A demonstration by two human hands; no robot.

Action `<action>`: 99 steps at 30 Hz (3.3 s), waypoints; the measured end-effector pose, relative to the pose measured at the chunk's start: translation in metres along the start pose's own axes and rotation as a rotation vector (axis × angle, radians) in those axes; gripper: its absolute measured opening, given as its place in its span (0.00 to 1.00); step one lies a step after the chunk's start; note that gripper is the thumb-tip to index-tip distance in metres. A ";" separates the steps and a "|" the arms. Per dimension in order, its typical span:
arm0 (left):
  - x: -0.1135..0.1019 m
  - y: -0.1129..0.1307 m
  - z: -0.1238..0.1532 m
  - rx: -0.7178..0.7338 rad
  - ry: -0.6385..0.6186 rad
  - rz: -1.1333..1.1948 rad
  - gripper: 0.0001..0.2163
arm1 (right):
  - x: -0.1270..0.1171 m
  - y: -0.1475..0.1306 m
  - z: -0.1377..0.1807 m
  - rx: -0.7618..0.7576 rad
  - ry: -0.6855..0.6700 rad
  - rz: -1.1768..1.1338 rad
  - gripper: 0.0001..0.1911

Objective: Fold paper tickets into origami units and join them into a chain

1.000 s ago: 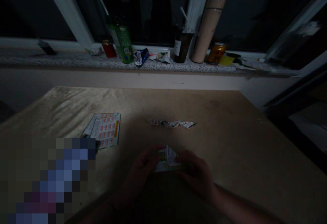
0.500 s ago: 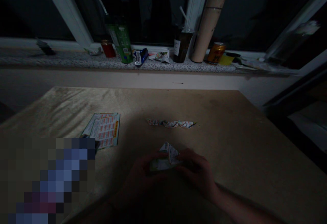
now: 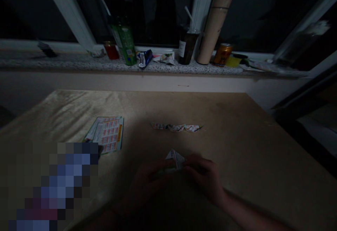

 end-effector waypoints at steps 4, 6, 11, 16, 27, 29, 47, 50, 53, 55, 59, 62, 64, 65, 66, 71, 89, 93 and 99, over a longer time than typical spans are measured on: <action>-0.012 -0.013 0.002 -0.070 0.211 0.159 0.16 | -0.008 0.007 0.000 0.043 0.084 0.004 0.04; -0.015 -0.016 0.003 -0.100 0.261 0.175 0.14 | -0.011 0.011 0.000 0.071 0.115 -0.006 0.03; -0.009 -0.016 0.000 -0.126 0.179 0.181 0.10 | -0.011 0.015 0.000 0.113 0.121 -0.044 0.03; -0.007 -0.015 0.000 -0.132 0.148 0.201 0.10 | -0.009 0.016 0.000 0.111 0.102 -0.044 0.02; -0.012 -0.011 0.002 -0.187 0.169 -0.008 0.06 | -0.005 0.011 0.000 0.094 0.066 -0.024 0.04; -0.015 -0.012 0.002 -0.216 0.199 -0.029 0.07 | -0.004 0.011 0.000 0.096 0.059 -0.022 0.04; -0.011 -0.010 -0.001 -0.108 0.145 -0.059 0.08 | 0.006 0.014 0.003 0.118 -0.029 -0.010 0.03; -0.012 -0.006 -0.001 -0.111 0.157 -0.060 0.08 | 0.005 0.017 0.004 0.128 -0.021 0.009 0.04; -0.011 -0.007 0.000 -0.133 0.156 -0.072 0.08 | 0.002 0.018 0.004 0.132 0.009 0.004 0.10; -0.011 -0.009 0.001 -0.124 0.164 -0.063 0.08 | 0.002 0.017 0.003 0.124 0.013 0.002 0.12; -0.017 -0.013 0.003 -0.093 0.273 0.006 0.10 | 0.002 0.016 0.002 0.121 0.024 0.018 0.11; -0.018 -0.012 0.003 -0.054 0.306 -0.025 0.09 | -0.003 0.015 0.002 0.110 0.090 0.009 0.09; -0.016 -0.010 0.001 -0.037 0.276 -0.060 0.08 | -0.006 0.014 0.003 0.090 0.122 0.007 0.08; -0.016 -0.009 0.001 -0.040 0.265 -0.073 0.08 | -0.007 0.014 0.004 0.082 0.126 0.011 0.08; -0.016 -0.008 0.001 -0.043 0.254 -0.083 0.07 | -0.007 0.015 0.004 0.080 0.121 0.019 0.08; -0.013 -0.003 0.001 -0.044 0.203 -0.132 0.06 | -0.006 0.015 0.004 0.097 0.091 0.042 0.07; -0.011 -0.011 0.003 -0.173 0.206 -0.019 0.09 | -0.006 0.017 0.003 0.100 0.123 0.043 0.12; -0.009 -0.015 0.004 -0.229 0.208 0.072 0.13 | -0.004 0.014 0.004 0.090 0.111 0.034 0.15; -0.006 -0.011 0.000 -0.164 0.125 0.033 0.14 | -0.004 0.014 0.003 0.127 0.117 0.008 0.11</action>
Point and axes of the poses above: each hand's wrist, its own z-axis away from the middle knuckle, its own x-axis out of the palm, y = z × x, the point moved 9 cm from there along -z, towards the middle knuckle, and after that the axes turned 15 degrees about -z, right-handed, at the moved point
